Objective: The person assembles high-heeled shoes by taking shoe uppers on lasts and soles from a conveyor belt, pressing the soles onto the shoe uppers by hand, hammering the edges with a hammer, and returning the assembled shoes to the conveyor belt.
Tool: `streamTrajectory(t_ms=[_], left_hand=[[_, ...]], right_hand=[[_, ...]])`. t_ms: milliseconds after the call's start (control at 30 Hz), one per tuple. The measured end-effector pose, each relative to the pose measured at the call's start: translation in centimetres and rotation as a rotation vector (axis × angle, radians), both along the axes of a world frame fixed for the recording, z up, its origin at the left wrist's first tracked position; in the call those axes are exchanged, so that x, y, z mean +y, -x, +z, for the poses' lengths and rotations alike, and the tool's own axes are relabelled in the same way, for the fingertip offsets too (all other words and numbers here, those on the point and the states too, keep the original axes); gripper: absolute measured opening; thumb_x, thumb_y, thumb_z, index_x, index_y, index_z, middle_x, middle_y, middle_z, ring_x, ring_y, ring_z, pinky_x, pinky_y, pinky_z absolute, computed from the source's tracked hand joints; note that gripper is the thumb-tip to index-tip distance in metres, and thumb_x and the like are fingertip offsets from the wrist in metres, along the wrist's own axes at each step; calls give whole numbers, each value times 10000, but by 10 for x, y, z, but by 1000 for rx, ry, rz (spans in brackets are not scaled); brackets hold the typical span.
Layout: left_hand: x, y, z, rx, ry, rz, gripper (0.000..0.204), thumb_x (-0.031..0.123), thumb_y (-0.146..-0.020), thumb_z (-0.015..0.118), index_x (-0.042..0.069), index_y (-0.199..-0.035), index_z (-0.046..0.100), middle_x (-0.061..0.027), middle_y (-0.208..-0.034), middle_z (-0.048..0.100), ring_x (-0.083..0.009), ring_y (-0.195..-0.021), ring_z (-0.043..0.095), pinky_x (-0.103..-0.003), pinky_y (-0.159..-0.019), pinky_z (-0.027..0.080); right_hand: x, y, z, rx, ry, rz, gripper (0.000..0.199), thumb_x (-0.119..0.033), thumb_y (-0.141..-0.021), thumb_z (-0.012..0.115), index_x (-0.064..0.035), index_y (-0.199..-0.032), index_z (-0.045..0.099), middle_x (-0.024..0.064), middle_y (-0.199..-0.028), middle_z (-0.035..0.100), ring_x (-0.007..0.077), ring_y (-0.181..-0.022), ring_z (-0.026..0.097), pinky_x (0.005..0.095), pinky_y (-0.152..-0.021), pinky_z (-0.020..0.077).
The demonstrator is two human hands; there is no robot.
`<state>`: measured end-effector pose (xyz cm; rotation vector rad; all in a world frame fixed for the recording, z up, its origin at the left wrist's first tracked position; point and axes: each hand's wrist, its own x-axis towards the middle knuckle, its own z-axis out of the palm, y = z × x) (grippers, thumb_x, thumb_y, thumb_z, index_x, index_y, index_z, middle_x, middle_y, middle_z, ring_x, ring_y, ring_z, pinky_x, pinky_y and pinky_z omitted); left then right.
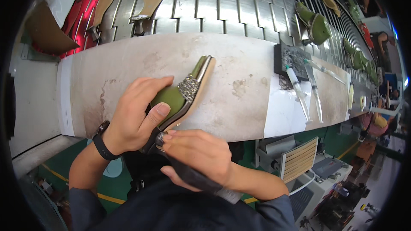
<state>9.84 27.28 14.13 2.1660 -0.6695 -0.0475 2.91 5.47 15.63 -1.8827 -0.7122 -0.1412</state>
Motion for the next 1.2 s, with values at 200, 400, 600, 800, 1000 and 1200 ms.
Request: streamTrajectory(t_ms=[200,400,600,800,1000,1200], left_hand=[[-43,5,15,-84,-169,16,869,371,-854,839,-30,-1527,463,-237,-1179,678,-432,-1071,649,-492,-936,502],[-44,5,16,-79,-180,23,868,244,-793,859,-17,-1517,457,-245,-1104,667,-448,-1007,632,-506,-894,500],[-23,-1,24,124,-6,69,864,248,-858,834,-58,-1550,418,-268,-1285,677,-378,-1168,694,-430,-1025,521],[-1,4,104,-187,424,44,888,175,-806,850,-50,-1547,416,-217,-1431,604,-300,-1324,588,-405,-1099,476],[-16,22,103,-223,393,-7,692,71,-793,804,3,-1403,484,-147,-1274,654,-218,-1197,625,-360,-1047,487],[-43,31,97,-350,337,105,708,117,-739,881,51,-1355,540,-130,-1220,678,-237,-1048,697,-349,-913,546]], right_hand=[[-45,-12,16,175,-186,-267,338,-27,-944,769,36,-1253,649,179,-1171,769,209,-1047,753,333,-911,591],[-46,-80,15,446,-460,-436,212,-130,-983,754,23,-1126,722,89,-1036,793,107,-931,711,264,-813,561],[-55,-115,-26,572,-429,-508,259,-251,-952,811,0,-1007,775,36,-887,750,115,-854,683,256,-789,534],[-49,-93,-16,492,-403,-584,258,-216,-971,781,28,-1054,773,74,-921,768,122,-820,663,268,-771,523],[-27,-26,69,51,-330,-282,276,-136,-985,729,45,-1193,716,173,-1163,775,205,-1046,738,323,-936,569],[-31,9,124,-40,-313,106,335,-117,-893,836,49,-1157,713,264,-1209,737,411,-1194,722,514,-1060,565]])
